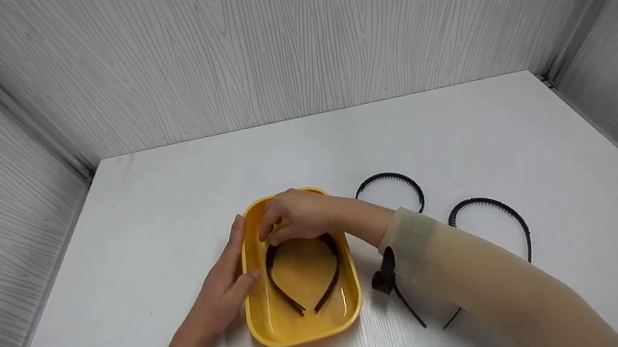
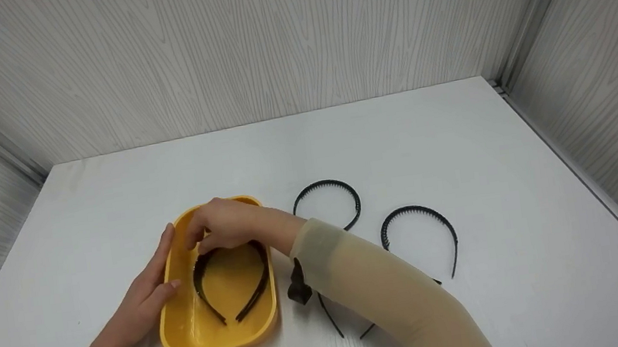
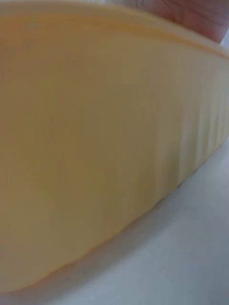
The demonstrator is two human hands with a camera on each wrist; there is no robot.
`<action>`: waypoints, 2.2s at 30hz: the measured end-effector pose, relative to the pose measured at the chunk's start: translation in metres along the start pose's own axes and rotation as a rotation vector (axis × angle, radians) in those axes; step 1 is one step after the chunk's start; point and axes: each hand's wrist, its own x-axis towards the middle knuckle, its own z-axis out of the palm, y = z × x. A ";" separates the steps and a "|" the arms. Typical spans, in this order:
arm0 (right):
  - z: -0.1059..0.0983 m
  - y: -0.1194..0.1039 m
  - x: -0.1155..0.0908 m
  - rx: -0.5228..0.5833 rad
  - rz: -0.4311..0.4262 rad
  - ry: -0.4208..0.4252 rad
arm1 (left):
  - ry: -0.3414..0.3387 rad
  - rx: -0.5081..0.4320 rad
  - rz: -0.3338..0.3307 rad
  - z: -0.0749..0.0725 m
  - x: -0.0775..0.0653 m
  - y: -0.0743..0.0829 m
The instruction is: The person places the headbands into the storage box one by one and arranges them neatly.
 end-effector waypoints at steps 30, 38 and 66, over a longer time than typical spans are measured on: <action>-0.117 0.033 -0.152 0.134 0.116 0.403 | 0.033 0.015 0.055 -0.001 -0.001 -0.001; -0.110 0.061 -0.201 0.167 0.216 0.430 | 0.028 0.008 0.008 -0.002 -0.003 -0.001; -0.060 0.120 -0.278 0.301 0.383 0.281 | 0.032 -0.013 0.045 -0.001 -0.002 -0.001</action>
